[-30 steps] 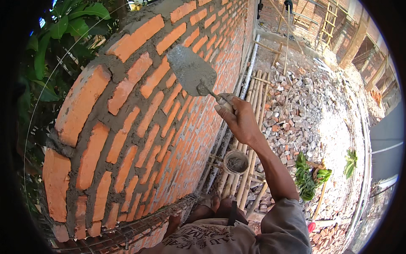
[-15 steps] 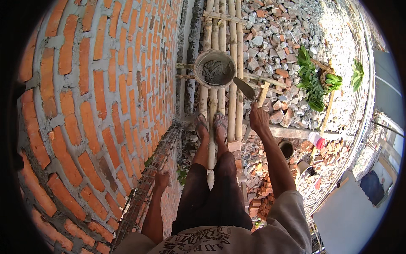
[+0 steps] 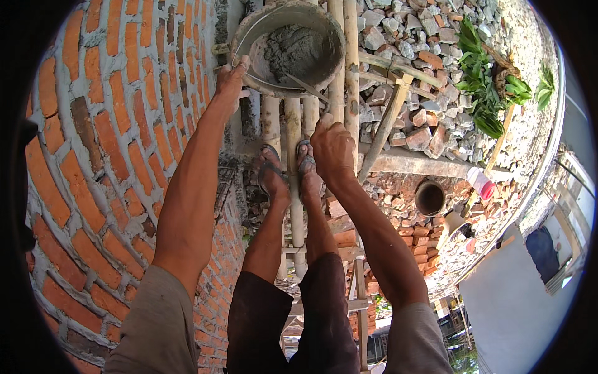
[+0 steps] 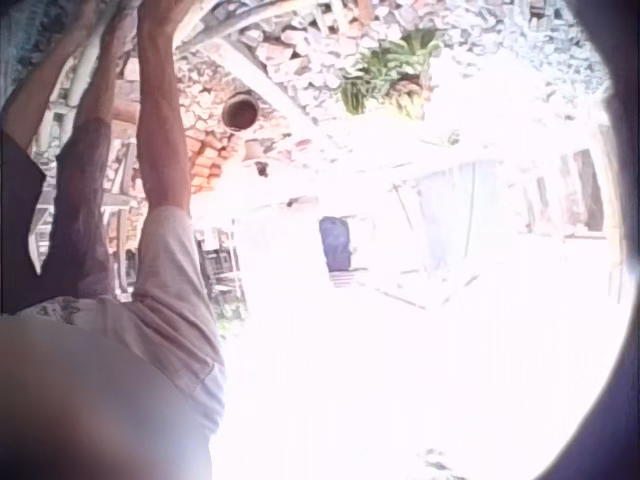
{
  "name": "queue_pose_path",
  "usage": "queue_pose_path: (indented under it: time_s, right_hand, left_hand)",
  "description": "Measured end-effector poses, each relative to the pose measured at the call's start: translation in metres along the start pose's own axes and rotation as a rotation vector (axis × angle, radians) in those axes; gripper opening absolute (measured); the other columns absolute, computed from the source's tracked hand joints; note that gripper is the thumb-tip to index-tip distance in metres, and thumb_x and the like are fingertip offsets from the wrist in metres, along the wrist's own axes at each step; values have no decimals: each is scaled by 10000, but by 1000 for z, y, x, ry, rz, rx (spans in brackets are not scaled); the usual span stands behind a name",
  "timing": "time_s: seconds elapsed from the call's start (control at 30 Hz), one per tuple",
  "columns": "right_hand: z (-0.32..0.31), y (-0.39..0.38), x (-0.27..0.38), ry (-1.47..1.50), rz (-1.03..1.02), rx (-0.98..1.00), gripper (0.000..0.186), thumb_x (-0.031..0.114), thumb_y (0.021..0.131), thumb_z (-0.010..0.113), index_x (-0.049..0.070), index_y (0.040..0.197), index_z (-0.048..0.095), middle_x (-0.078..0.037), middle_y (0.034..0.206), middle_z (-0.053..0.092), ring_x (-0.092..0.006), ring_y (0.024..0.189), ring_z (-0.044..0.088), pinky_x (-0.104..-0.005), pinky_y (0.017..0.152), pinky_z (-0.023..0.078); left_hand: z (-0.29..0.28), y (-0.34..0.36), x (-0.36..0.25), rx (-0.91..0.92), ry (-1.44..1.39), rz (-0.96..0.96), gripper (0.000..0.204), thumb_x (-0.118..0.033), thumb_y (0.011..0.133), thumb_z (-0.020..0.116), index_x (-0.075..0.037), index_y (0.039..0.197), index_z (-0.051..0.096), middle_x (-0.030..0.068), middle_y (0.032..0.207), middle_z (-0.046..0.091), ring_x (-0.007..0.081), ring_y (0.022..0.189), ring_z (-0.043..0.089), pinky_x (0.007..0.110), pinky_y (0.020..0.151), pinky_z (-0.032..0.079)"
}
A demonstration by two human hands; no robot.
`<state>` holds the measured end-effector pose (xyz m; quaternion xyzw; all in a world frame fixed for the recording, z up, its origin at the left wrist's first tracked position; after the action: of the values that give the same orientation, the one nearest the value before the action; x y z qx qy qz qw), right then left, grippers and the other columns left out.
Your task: The person scoops mortar from a bucket with a trowel and applies it to the top of a brick wall. They then place bricks onto the mortar, tap them into position, and scrape off excess mortar. The person repeats this process along the wall.
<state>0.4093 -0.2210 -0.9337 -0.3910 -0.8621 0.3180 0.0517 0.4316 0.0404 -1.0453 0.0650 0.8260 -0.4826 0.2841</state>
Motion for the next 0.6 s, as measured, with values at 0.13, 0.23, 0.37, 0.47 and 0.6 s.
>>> queue_pose_path:
  time_s: [0.13, 0.23, 0.37, 0.47, 0.6]
  right_hand:
    - [1, -8, -6, 188, -20, -55, 307, 85, 747, 693, -28, 1008, 576, -162, 814, 597, -244, 694, 650, -330, 514, 515]
    - [-1, -27, -4, 345, -44, 96, 348, 90, 776, 669, -57, 1064, 540, -226, 867, 594, -315, 721, 658, -383, 572, 537]
    - [8, -48, -4, 657, -49, 210, 414, 89, 813, 631, -74, 1161, 477, -296, 945, 568, -434, 809, 644, -471, 727, 532]
    - [30, -14, -18, 643, 137, 92, 437, 75, 809, 634, -20, 1213, 494, -290, 971, 582, -429, 849, 643, -490, 723, 524]
    - [62, 60, -26, 540, 364, -70, 354, 32, 835, 614, -85, 1159, 533, -264, 916, 627, -383, 831, 662, -450, 656, 549]
  left_hand:
    - [9, -1, -9, -102, 117, 374, 552, -293, 938, 615, 3, 1385, 478, 239, 1196, 607, 355, 1027, 625, 457, 854, 500]
    - [15, -20, -33, -178, 266, 744, 435, -258, 919, 612, -40, 1295, 590, 217, 1061, 672, 357, 909, 662, 455, 782, 517]
    - [28, -50, -51, -39, 546, 912, 384, -172, 890, 616, -70, 1260, 629, 221, 1147, 632, 415, 968, 630, 511, 871, 524]
    - [38, -69, -57, 73, 647, 1088, 417, -150, 826, 636, -66, 1234, 654, 193, 1045, 651, 405, 934, 639, 485, 841, 520]
    - [42, -70, -47, 223, 654, 1013, 422, -117, 965, 539, -120, 1387, 536, 222, 1322, 551, 435, 1137, 582, 519, 998, 539]
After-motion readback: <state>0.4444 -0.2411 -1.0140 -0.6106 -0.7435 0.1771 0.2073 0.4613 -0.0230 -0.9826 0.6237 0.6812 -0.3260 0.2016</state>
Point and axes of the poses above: each hand's wrist, its own y-axis towards the middle knuckle, its own z-axis out of the palm, x = y × z, the point moved 4 cm from there along y, towards the middle knuckle
